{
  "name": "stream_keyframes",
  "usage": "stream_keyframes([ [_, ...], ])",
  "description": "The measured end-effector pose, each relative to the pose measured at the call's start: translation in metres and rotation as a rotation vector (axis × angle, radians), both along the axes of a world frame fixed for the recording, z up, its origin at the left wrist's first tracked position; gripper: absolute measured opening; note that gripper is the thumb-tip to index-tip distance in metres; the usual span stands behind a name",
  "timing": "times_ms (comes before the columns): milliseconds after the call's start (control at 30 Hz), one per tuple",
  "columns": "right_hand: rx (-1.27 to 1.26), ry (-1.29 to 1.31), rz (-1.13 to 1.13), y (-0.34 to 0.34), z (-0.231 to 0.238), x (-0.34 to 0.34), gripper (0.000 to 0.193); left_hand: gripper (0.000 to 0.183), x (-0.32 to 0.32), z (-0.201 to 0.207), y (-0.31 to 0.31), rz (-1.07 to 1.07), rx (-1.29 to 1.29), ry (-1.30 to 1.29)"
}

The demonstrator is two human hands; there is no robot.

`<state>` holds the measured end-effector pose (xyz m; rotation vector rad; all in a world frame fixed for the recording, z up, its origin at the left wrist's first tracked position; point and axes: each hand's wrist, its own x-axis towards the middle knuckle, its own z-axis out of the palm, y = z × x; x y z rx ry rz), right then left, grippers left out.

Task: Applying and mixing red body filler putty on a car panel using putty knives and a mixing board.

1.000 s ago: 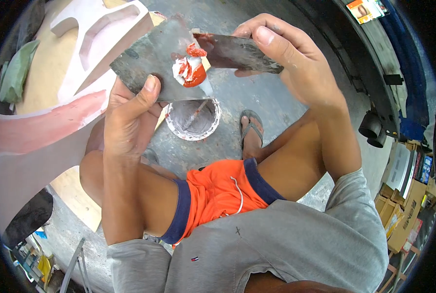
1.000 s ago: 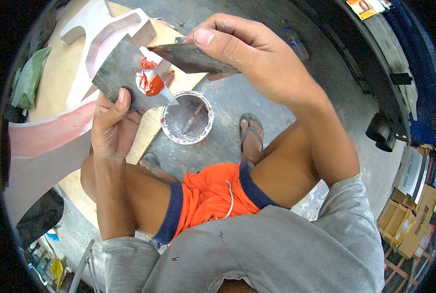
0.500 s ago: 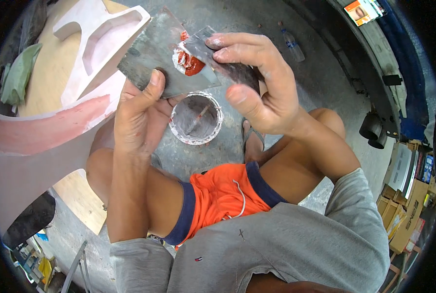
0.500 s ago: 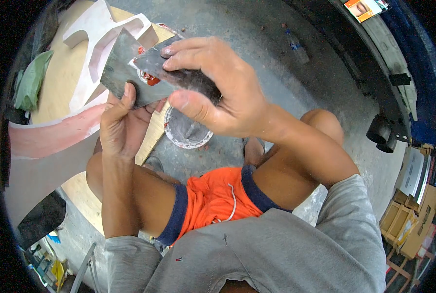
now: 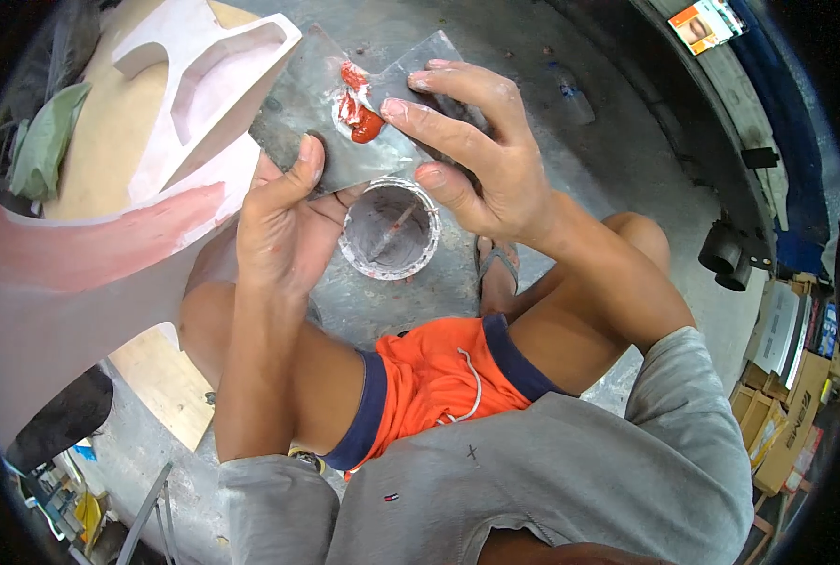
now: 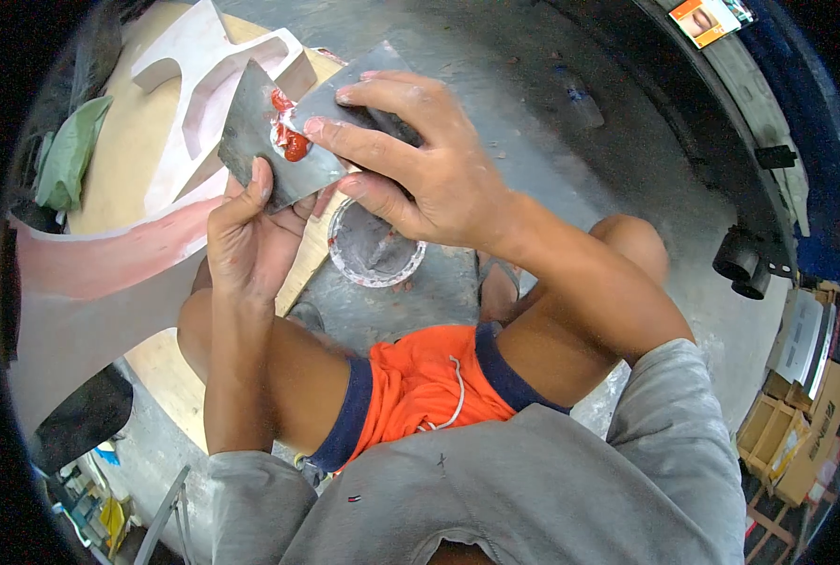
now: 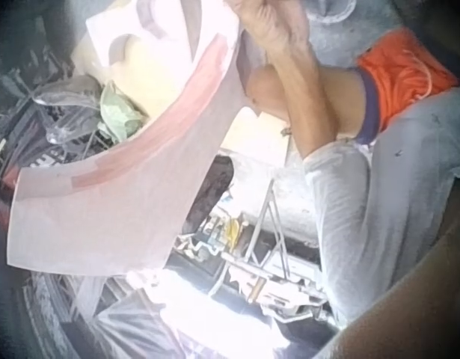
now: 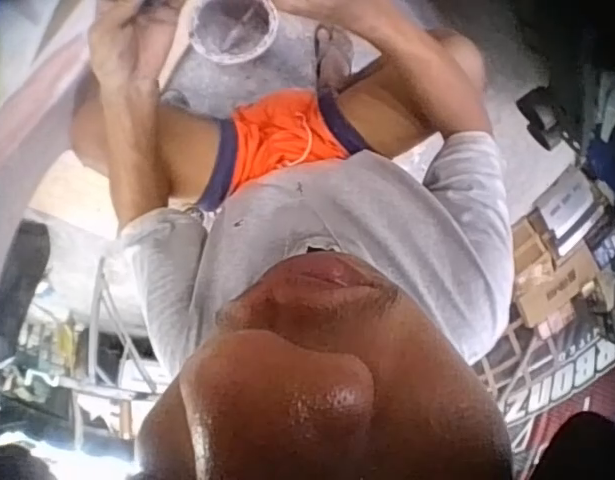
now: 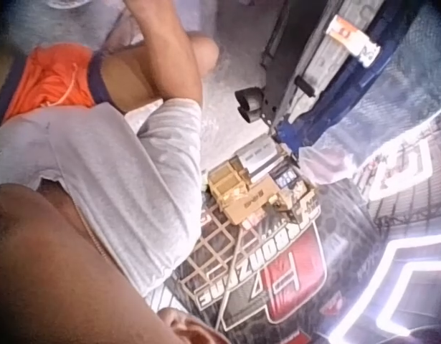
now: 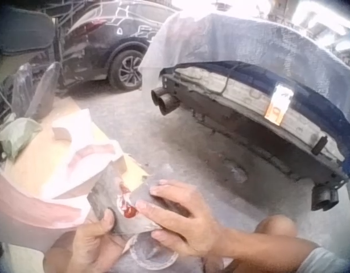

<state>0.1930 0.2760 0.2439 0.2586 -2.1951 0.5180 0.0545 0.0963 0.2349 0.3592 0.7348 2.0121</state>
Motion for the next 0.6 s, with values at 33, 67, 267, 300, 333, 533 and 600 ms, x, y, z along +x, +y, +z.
stream_keyframes([
  [33, 0.022, -0.010, -0.027, -0.001, 0.000, 0.001, 0.045, 0.047, -0.001, 0.000, -0.001, 0.003, -0.007, 0.006],
  [67, 0.043, -0.019, -0.055, -0.001, 0.000, 0.001, 0.045, 0.046, -0.001, 0.000, -0.002, 0.007, -0.014, 0.000],
  [267, 0.134, -0.069, -0.119, 0.002, 0.006, 0.003, 0.041, 0.043, -0.012, -0.004, -0.007, 0.011, 0.095, -0.035],
  [300, 0.125, -0.061, -0.120, 0.003, 0.008, 0.004, 0.041, 0.042, -0.016, -0.003, -0.009, 0.006, 0.137, -0.070],
  [333, 0.191, -0.156, -0.162, 0.003, 0.010, 0.006, 0.040, 0.042, -0.019, -0.001, -0.011, 0.005, 0.128, -0.061],
  [533, 0.236, -0.171, -0.215, 0.011, 0.026, 0.010, 0.038, 0.036, -0.025, 0.012, -0.017, 0.186, 0.046, 0.047],
  [600, 0.189, -0.079, -0.131, 0.014, 0.032, 0.009, 0.037, 0.035, -0.027, 0.014, -0.017, 0.180, 0.040, 0.025],
])
